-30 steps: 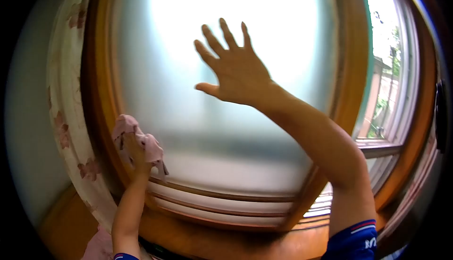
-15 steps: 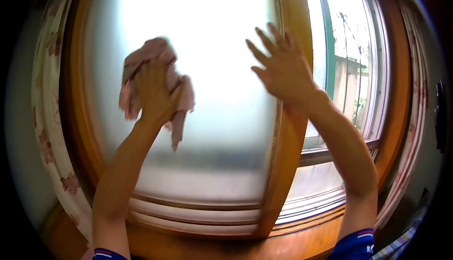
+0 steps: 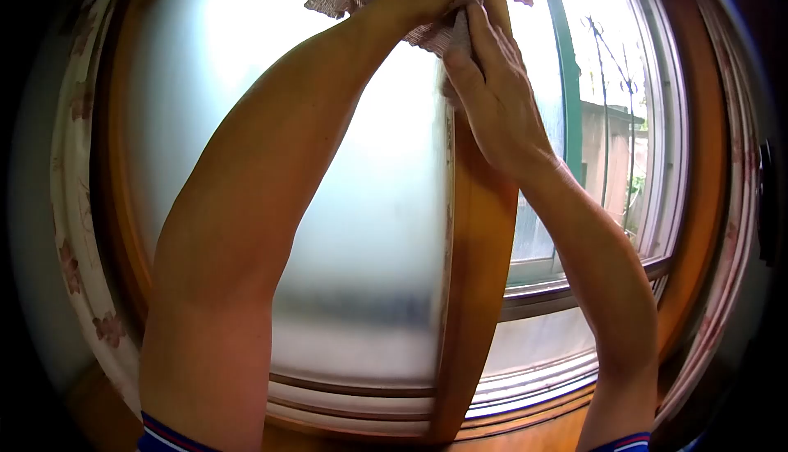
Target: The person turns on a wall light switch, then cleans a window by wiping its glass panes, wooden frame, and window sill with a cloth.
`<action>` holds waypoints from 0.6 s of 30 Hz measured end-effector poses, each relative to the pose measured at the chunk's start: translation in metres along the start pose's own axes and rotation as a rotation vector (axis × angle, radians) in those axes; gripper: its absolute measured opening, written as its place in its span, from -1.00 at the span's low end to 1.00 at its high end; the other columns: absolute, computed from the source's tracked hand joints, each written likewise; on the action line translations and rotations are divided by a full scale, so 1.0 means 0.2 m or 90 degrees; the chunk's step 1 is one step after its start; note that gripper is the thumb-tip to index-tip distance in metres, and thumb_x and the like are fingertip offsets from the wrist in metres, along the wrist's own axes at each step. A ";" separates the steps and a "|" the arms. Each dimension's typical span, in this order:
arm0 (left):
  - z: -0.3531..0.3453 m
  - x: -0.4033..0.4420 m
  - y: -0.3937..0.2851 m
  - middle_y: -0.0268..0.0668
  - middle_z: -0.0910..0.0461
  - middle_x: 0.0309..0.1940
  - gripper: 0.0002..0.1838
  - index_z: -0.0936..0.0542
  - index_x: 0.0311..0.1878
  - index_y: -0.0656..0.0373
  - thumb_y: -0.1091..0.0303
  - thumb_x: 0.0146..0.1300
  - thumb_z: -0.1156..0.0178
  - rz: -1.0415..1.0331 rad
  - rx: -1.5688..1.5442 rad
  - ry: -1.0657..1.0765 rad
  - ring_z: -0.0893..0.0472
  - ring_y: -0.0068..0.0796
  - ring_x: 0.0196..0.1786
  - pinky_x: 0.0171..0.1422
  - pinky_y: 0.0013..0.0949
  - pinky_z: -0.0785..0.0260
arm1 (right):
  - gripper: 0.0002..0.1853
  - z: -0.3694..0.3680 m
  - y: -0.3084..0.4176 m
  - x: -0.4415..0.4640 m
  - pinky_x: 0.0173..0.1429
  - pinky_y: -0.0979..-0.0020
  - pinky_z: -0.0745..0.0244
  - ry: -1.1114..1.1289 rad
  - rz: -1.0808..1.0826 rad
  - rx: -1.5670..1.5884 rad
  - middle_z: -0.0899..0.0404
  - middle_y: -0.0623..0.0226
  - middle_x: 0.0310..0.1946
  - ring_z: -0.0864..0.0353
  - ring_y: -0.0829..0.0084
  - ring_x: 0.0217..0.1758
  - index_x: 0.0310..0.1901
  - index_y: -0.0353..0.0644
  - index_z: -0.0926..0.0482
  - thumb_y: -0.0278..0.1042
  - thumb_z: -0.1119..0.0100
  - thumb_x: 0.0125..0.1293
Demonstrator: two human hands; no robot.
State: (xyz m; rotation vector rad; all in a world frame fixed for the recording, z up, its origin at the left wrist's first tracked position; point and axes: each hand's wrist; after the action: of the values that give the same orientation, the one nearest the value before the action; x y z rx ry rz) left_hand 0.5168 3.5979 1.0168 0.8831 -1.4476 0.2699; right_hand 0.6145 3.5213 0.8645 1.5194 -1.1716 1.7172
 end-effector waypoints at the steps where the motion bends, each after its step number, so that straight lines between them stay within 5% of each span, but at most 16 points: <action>1: 0.04 -0.03 -0.02 0.15 -0.33 0.42 -0.31 -0.33 0.44 0.14 -0.14 0.41 0.03 -0.029 -0.009 0.023 -0.42 0.45 0.24 0.40 0.26 -0.20 | -0.25 -0.01 0.00 0.00 0.64 0.05 0.06 -0.030 0.042 -0.026 -0.19 -0.23 0.51 -0.12 -0.16 0.58 0.52 -0.43 -0.14 0.00 0.04 0.52; 4: 0.12 -0.13 -0.06 0.16 -0.39 0.36 -0.28 -0.33 0.44 0.10 -0.18 0.37 0.01 -0.060 -0.073 0.062 -0.41 0.42 0.27 0.41 0.25 -0.20 | -0.27 0.01 0.02 -0.01 0.62 0.13 -0.03 -0.011 -0.057 0.043 -0.25 -0.20 0.48 -0.18 -0.11 0.57 0.50 -0.42 -0.20 0.02 0.03 0.55; 7: 0.10 -0.25 -0.15 0.11 -0.44 0.33 -0.29 -0.39 0.41 0.08 -0.18 0.34 -0.05 0.084 -0.081 0.074 -0.42 0.34 0.29 0.42 0.21 -0.22 | -0.38 0.04 0.01 -0.03 0.52 0.23 -0.23 -0.026 -0.146 0.156 -0.41 -0.12 0.36 -0.36 0.04 0.47 0.40 -0.38 -0.37 -0.02 -0.02 0.55; 9: 0.06 -0.37 -0.18 0.24 -0.46 0.22 -0.28 -0.35 0.42 0.21 -0.06 0.31 -0.09 0.062 -0.175 -0.011 -0.44 0.21 0.21 0.29 0.17 -0.20 | -0.51 0.06 0.05 -0.07 0.41 0.27 -0.34 -0.080 -0.156 0.208 -0.49 -0.04 0.23 -0.47 0.15 0.32 0.27 -0.32 -0.49 -0.10 -0.11 0.51; 10: 0.04 -0.47 -0.19 0.11 -0.59 0.02 -0.21 -0.26 0.44 0.30 0.10 0.21 -0.21 -0.041 -0.084 -0.101 -0.54 0.13 0.06 0.16 0.10 -0.28 | -0.70 0.05 0.01 -0.08 0.29 0.32 -0.41 -0.132 -0.073 0.148 -0.52 0.07 0.08 -0.50 0.23 0.17 0.02 -0.29 -0.60 -0.23 -0.20 0.44; 14: 0.11 -0.79 -0.33 0.03 -0.59 -0.04 -0.28 -0.36 0.33 0.33 0.18 0.13 -0.23 -0.006 -0.177 -0.113 -0.53 0.08 0.03 0.08 0.02 -0.25 | -0.87 0.12 0.11 -0.21 0.16 0.33 -0.44 -0.099 -0.114 -0.007 -0.48 0.14 -0.01 -0.52 0.25 0.07 -0.26 -0.30 -0.61 -0.39 -0.26 0.35; 18: 0.27 -1.22 -0.49 0.01 -0.55 0.11 -0.32 -0.40 0.36 0.41 0.19 0.22 -0.15 0.058 -0.265 0.090 -0.47 -0.01 0.13 0.30 0.05 -0.16 | -0.89 0.18 0.25 -0.40 0.15 0.20 -0.45 0.039 -0.002 -0.062 -0.53 0.10 -0.15 -0.54 0.09 -0.03 -0.31 -0.23 -0.63 -0.43 -0.36 0.18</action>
State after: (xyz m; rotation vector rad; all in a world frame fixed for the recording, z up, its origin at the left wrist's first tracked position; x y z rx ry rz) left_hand 0.5020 3.5802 0.7496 0.4518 -1.3482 0.0889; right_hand 0.6060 3.4770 0.7744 1.3999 -1.2020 1.6675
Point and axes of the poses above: each hand's wrist, its own x-axis towards the middle knuckle, its own z-axis out of the back of the hand, y = z × x
